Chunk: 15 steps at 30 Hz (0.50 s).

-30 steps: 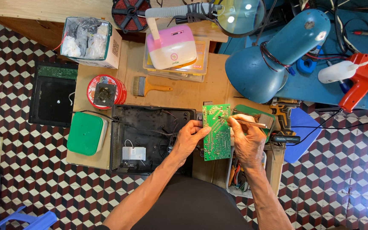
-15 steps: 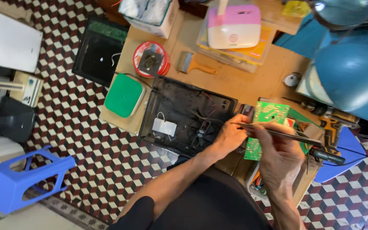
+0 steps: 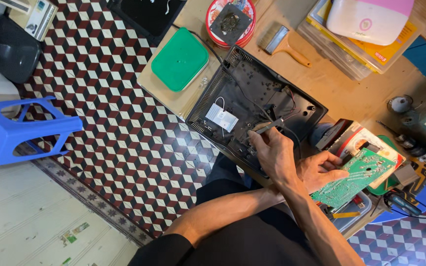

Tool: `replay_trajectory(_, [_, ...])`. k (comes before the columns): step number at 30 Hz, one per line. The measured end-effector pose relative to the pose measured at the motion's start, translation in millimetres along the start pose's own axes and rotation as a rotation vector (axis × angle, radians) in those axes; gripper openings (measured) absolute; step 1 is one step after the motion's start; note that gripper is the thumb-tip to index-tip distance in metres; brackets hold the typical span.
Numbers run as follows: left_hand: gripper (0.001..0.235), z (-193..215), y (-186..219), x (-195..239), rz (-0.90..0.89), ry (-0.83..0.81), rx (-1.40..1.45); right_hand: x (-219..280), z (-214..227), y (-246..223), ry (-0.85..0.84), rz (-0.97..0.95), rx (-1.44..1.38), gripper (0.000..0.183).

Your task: The person tests a circuit board with multimeter probes, flips it over, and uses a power drill to remove a heatsink. They then use a screwdriver to adjust components on the board and place the heatsink into a black plastic housing.

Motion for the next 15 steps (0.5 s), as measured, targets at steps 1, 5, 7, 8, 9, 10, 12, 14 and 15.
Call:
replay_trajectory(1, [0.047,0,0,0,-0.027,-0.015,-0.002,-3,-5,1,-0.004,0.002,0.059,0.02])
replay_trajectory(5, [0.046,4,3,5,-0.034,-0.044,-0.011,-9,-20,6,-0.076,-0.029,0.06,0.022])
replay_trajectory(7, [0.047,7,2,6,-0.03,-0.058,-0.026,-12,-27,10,-0.117,-0.069,0.039,0.023])
replay_trajectory(8, [0.046,8,3,6,-0.039,-0.058,-0.037,-14,-29,11,-0.122,-0.075,0.066,0.024])
replay_trajectory(9, [0.045,9,3,6,-0.046,-0.058,-0.049,-16,-31,13,-0.127,-0.081,0.092,0.025])
replay_trajectory(10, [0.045,9,3,7,-0.054,-0.059,-0.062,-18,-32,14,-0.132,-0.087,0.117,0.025])
replay_trajectory(12, [0.044,9,2,6,-0.047,-0.074,-0.072,-23,-35,27,-0.164,-0.187,0.212,0.027])
replay_trajectory(14, [0.044,8,3,6,-0.04,-0.08,-0.079,-28,-39,39,-0.189,-0.23,0.277,0.028])
replay_trajectory(15, [0.044,9,4,6,-0.039,-0.075,-0.08,-32,-42,42,-0.2,-0.221,0.298,0.03])
Point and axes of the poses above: each hand's wrist, its own x-axis away from the middle knuckle, its own z-axis out of the back of the hand, y = z × x, the point moved 7 cm from there along -x, towards the middle knuckle, and after that the axes turned 12 degrees about -z, right-handed, at the moved point
